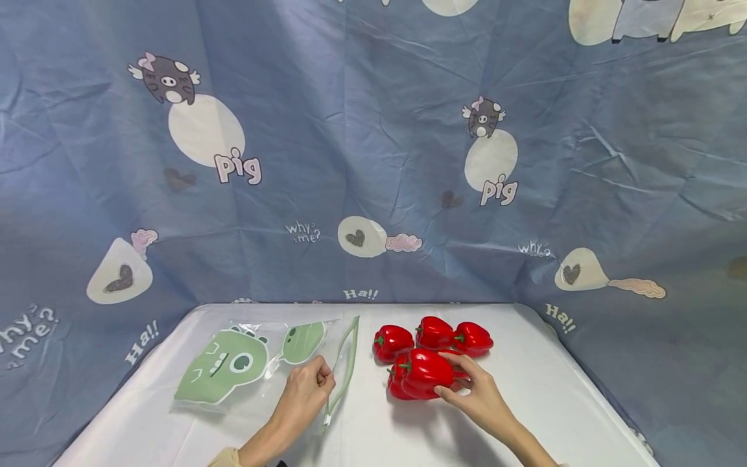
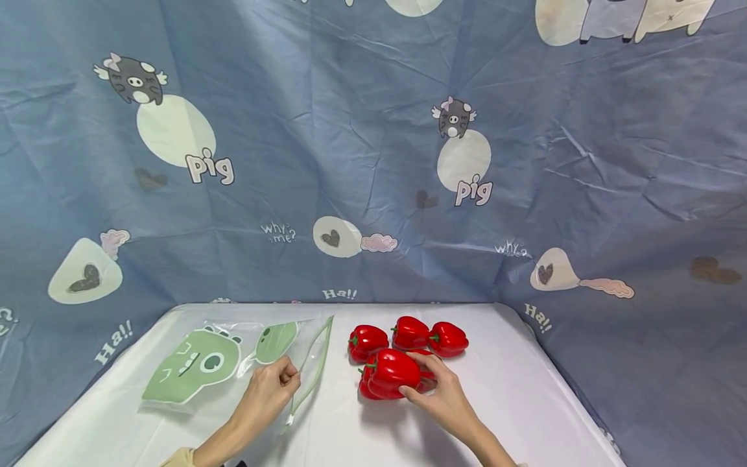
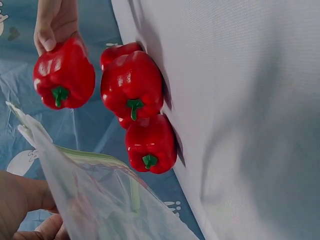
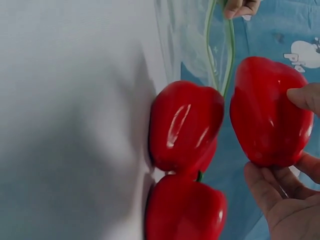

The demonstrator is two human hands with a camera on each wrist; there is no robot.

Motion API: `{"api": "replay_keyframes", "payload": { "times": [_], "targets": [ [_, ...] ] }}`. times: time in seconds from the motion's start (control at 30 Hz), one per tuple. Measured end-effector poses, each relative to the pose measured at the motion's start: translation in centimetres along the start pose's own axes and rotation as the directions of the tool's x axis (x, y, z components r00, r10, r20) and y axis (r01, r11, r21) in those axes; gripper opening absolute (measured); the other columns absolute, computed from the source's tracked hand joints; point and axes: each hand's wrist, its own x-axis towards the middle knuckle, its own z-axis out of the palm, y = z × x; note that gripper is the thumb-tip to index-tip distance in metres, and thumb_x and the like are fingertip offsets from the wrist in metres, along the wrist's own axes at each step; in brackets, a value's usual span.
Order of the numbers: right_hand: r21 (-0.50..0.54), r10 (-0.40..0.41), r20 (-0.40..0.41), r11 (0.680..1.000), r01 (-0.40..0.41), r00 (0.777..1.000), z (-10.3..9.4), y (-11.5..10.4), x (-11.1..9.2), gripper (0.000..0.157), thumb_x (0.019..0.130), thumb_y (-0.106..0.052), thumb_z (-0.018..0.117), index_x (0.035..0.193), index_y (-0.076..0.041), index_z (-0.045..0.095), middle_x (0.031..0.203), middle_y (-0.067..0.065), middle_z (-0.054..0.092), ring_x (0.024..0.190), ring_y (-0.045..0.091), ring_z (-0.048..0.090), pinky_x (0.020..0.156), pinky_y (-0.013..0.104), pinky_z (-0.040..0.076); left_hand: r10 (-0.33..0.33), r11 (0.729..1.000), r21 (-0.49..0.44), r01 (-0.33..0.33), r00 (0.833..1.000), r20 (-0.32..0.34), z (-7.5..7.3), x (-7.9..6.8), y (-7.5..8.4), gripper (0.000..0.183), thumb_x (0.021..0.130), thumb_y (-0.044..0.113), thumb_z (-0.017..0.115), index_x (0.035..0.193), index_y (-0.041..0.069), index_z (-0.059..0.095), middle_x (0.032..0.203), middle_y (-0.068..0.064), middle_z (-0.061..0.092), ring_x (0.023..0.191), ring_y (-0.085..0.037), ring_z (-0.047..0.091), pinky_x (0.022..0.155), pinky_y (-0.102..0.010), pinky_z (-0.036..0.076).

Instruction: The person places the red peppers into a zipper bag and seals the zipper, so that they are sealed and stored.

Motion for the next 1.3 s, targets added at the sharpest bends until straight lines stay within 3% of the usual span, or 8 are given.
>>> {"api": "replay_keyframes", "payload": {
  "times": [0.13,0.37,0.57,0.87,1.07,1.3],
  "targets": [
    [-0.001,-0.002,0.005,1.0,0.002,1.0,0.2,-0.6,0.4,0.053,0.077,-0.019,0.08,0.126,-0.012,0.059,0.114,0.001,0.064,0.099,0.017,0.065,0.081,0.033,0.056,0.014,1.0,-0.001,-0.014,1.0,0.0,0.0,0.0,0.1,0.019,0.078,-0.002,0.062,0.069,0.013,0.055,0.055,0.011,0.048,0.049,0.001,0.041,0.048,-0.017,0.037],
    [0.054,0.028,0.011,0.998,-0.029,1.0,0.7,-1.3,1.1,0.055,0.076,-0.02,0.081,0.126,-0.013,0.059,0.114,0.001,0.063,0.103,0.025,0.064,0.083,0.032,0.055,0.025,1.0,-0.002,-0.026,1.0,-0.008,-0.2,0.0,0.2,0.018,0.077,-0.002,0.061,0.068,0.012,0.055,0.054,0.01,0.048,0.05,0.002,0.04,0.05,-0.018,0.037],
    [0.058,0.024,0.029,0.998,-0.025,0.999,1.3,-0.9,1.9,0.055,0.077,-0.017,0.08,0.127,-0.014,0.058,0.112,0.0,0.063,0.102,0.026,0.063,0.077,0.029,0.057,0.032,0.999,0.006,-0.032,0.999,-0.017,-0.1,0.0,0.2,0.019,0.077,-0.001,0.062,0.068,0.013,0.055,0.054,0.012,0.047,0.049,0.002,0.04,0.05,-0.018,0.037],
    [0.072,0.01,0.036,0.997,-0.013,0.999,3.2,0.7,3.2,0.056,0.074,-0.028,0.083,0.125,-0.028,0.058,0.11,-0.007,0.062,0.103,0.014,0.063,0.085,0.028,0.054,0.01,1.0,0.009,-0.011,1.0,0.013,0.1,-0.2,0.3,0.018,0.077,-0.001,0.061,0.068,0.014,0.056,0.054,0.013,0.047,0.049,0.002,0.041,0.049,-0.018,0.038],
    [0.096,-0.009,0.066,0.995,0.003,0.998,4.9,0.0,3.6,0.058,0.074,-0.033,0.083,0.126,-0.025,0.058,0.115,-0.003,0.062,0.104,0.022,0.063,0.079,0.029,0.056,0.033,0.999,0.016,-0.033,0.999,-0.005,0.1,-0.3,0.4,0.02,0.076,-0.002,0.061,0.067,0.015,0.055,0.054,0.013,0.047,0.049,0.002,0.041,0.049,-0.017,0.037],
    [0.051,-0.062,0.091,0.997,0.058,0.994,7.1,0.1,3.8,0.06,0.076,-0.038,0.08,0.128,-0.021,0.056,0.118,-0.004,0.061,0.105,0.02,0.063,0.082,0.028,0.055,0.034,0.999,0.001,-0.034,0.999,-0.002,0.3,-0.4,0.4,0.021,0.076,-0.002,0.062,0.067,0.015,0.054,0.054,0.013,0.046,0.049,0.003,0.04,0.049,-0.017,0.037]
  ]
}}
